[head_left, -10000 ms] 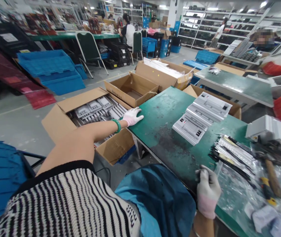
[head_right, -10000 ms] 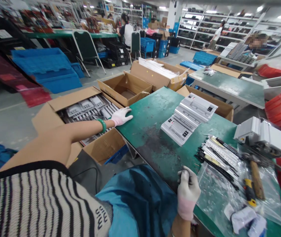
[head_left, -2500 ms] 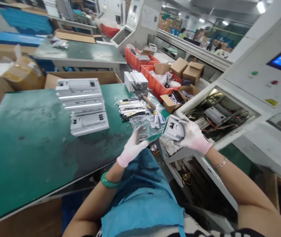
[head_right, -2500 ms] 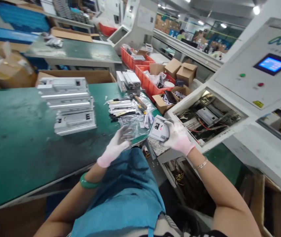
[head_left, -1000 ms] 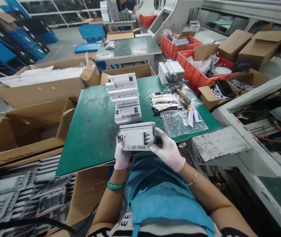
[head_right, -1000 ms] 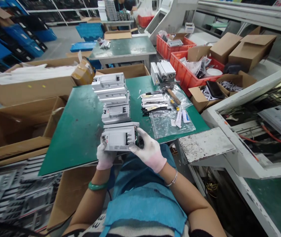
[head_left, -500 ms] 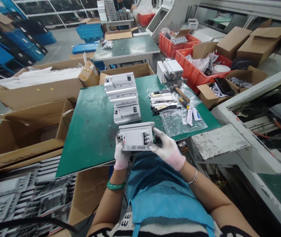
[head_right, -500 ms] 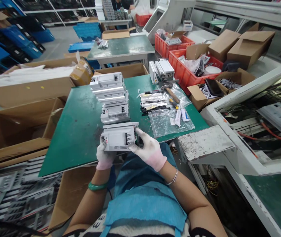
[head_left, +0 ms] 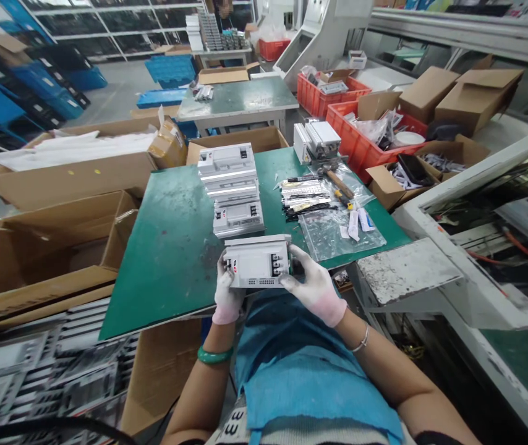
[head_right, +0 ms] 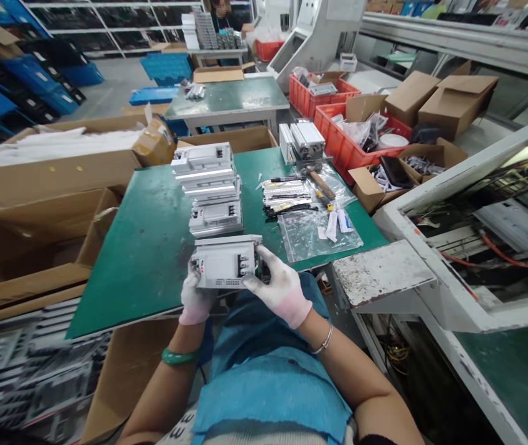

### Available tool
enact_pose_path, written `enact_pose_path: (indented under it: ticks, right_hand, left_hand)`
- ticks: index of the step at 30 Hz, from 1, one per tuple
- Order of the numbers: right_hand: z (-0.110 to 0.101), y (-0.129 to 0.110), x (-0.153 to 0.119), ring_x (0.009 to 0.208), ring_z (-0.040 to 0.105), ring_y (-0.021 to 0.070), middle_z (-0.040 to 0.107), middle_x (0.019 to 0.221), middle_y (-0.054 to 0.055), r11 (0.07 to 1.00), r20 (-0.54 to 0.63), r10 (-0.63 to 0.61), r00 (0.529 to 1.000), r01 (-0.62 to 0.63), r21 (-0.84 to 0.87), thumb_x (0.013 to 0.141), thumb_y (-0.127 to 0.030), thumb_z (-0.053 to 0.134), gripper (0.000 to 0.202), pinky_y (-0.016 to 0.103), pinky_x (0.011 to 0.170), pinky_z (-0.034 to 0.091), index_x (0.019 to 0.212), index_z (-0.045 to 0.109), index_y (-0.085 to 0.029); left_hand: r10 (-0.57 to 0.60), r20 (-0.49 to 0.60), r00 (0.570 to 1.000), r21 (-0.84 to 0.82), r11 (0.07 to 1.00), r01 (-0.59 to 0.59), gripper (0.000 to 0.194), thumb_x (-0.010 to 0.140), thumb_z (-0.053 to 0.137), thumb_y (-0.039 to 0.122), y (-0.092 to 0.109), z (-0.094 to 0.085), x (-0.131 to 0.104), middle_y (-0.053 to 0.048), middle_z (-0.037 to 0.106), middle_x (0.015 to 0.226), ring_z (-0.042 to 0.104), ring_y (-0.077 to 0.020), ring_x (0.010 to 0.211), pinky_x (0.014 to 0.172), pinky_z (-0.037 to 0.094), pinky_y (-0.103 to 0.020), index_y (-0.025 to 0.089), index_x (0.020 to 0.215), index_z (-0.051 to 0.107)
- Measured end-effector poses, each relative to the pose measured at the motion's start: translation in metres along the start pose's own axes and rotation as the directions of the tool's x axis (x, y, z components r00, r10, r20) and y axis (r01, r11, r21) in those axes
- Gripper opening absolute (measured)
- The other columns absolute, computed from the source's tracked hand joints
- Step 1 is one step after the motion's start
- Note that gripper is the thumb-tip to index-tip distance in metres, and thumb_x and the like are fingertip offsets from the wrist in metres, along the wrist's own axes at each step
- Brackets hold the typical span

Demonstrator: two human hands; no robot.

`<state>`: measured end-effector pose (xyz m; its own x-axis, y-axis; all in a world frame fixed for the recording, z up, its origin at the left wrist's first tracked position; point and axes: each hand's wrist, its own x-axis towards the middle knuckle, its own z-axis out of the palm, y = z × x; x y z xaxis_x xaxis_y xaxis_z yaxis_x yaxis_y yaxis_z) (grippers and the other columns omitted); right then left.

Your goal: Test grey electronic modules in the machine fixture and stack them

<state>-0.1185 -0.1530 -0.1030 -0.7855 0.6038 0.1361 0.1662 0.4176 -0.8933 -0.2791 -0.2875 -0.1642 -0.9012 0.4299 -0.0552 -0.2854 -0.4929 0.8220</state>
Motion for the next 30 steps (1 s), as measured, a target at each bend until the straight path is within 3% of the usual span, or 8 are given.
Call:
enact_pose_path:
  ticks: [7,12,18,21,26,30]
  right_hand:
    - [0.001,0.007,-0.002,0.114,0.066,0.024,0.066,0.129,0.006,1.0,-0.018,0.011,1.0,-0.011,0.013,0.082,-0.039,0.065,0.061,0.041,0.103,0.051,0.14,0.05,-0.023]
    - [-0.002,-0.002,-0.004,0.107,0.069,0.0246,0.07,0.12,0.007,0.997,0.014,0.032,0.999,-0.033,0.067,0.079,-0.04,0.069,0.076,0.042,0.096,0.055,0.147,0.039,-0.023]
    - [-0.005,-0.019,-0.013,0.112,0.067,0.0245,0.069,0.123,0.008,0.978,0.156,-0.046,0.987,0.012,0.211,0.079,-0.034,0.07,0.086,0.045,0.1,0.054,0.154,0.028,-0.023]
    - [-0.005,-0.025,-0.018,0.115,0.066,0.025,0.067,0.127,0.009,0.97,0.219,-0.107,0.97,0.054,0.235,0.08,-0.034,0.069,0.091,0.046,0.101,0.053,0.156,0.022,-0.024]
    - [-0.005,-0.033,-0.023,0.123,0.061,0.0273,0.061,0.136,0.011,0.979,0.294,-0.159,0.943,0.113,0.167,0.08,-0.036,0.07,0.093,0.048,0.105,0.051,0.158,0.02,-0.024]
    - [-0.003,-0.032,-0.022,0.126,0.058,0.0278,0.059,0.139,0.011,0.983,0.295,-0.161,0.942,0.127,0.133,0.08,-0.034,0.07,0.093,0.048,0.105,0.05,0.158,0.02,-0.024]
  left_hand:
    - [0.007,0.005,1.0,0.01,1.0,-0.007,0.049,0.062,0.079,0.035,0.001,0.004,0.0,-0.002,0.071,0.112,0.067,-0.0215,0.103,0.087,0.055,-0.03,0.029,0.11,0.068]
    - [-0.029,-0.041,0.999,-0.028,0.999,0.028,0.046,0.064,0.076,0.035,0.0,-0.002,0.004,-0.004,0.072,0.114,0.066,-0.0254,0.108,0.092,0.054,-0.036,0.026,0.109,0.069]
    - [-0.272,0.045,0.961,-0.157,0.948,0.276,0.042,0.065,0.071,0.04,0.006,-0.02,0.01,-0.008,0.075,0.101,0.069,-0.0284,0.097,0.095,0.053,-0.043,0.018,0.1,0.071]
    - [-0.331,0.114,0.937,-0.186,0.919,0.347,0.044,0.068,0.067,0.045,0.012,-0.021,0.01,-0.01,0.076,0.1,0.069,-0.0316,0.098,0.094,0.053,-0.047,0.017,0.101,0.071]
    - [-0.343,0.11,0.933,-0.209,0.91,0.359,0.04,0.067,0.067,0.045,0.016,-0.016,0.011,-0.008,0.076,0.092,0.071,-0.0313,0.088,0.09,0.054,-0.048,0.018,0.096,0.071]
    - [-0.327,0.086,0.941,-0.215,0.916,0.338,0.041,0.071,0.064,0.047,0.015,-0.016,0.011,-0.009,0.076,0.095,0.07,-0.0335,0.098,0.096,0.051,-0.05,0.018,0.1,0.07]
